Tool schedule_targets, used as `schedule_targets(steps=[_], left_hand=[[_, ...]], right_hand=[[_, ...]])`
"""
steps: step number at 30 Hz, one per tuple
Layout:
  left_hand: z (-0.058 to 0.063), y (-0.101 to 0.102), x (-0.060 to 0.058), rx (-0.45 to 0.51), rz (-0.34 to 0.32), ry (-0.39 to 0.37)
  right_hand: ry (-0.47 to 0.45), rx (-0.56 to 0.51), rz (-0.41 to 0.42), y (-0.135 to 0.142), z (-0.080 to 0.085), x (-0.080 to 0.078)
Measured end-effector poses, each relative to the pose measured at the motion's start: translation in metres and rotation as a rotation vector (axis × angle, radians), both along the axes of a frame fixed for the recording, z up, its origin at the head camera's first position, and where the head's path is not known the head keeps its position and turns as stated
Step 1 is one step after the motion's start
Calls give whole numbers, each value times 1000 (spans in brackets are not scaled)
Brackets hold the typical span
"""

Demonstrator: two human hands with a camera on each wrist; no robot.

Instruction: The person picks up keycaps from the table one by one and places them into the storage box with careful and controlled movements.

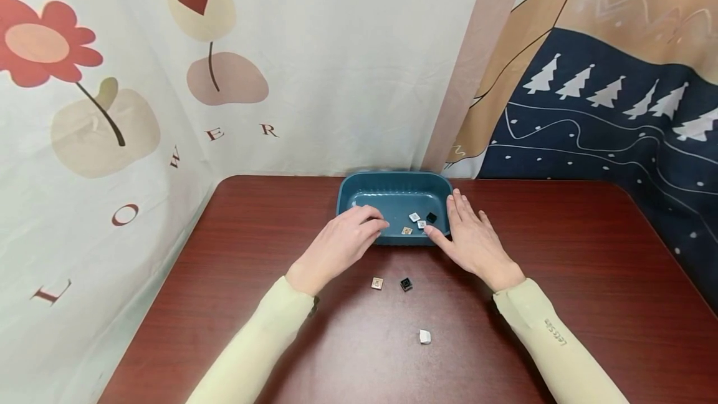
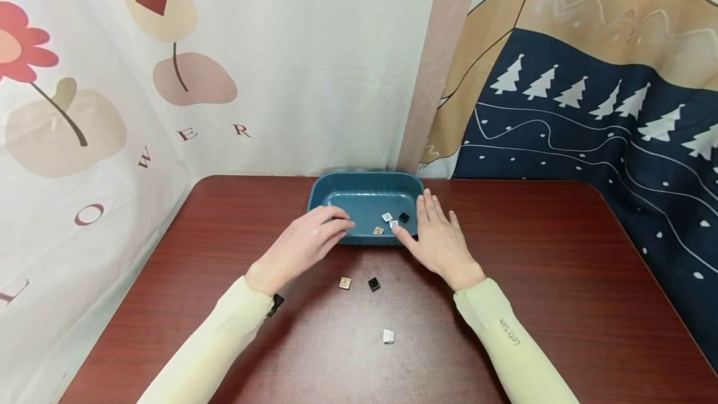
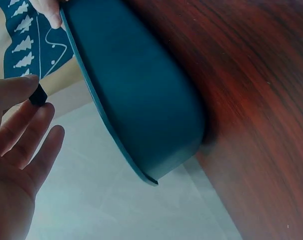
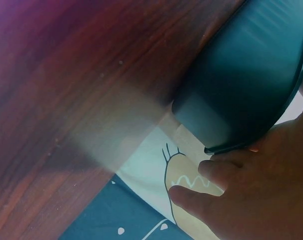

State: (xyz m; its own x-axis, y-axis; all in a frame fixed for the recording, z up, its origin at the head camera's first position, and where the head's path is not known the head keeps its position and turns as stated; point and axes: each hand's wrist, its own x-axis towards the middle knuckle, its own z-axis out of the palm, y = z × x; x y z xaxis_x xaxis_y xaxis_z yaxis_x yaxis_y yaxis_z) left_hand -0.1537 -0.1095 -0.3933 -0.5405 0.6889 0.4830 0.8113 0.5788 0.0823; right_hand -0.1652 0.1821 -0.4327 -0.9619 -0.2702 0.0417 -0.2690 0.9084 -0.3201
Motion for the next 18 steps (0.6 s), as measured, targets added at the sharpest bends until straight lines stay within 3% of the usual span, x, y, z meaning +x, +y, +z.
schedule_targets(steps=[18], left_hand=[[-11, 17, -33, -64, 104, -136]], right_hand=[[-17, 3, -7, 0, 0, 0]])
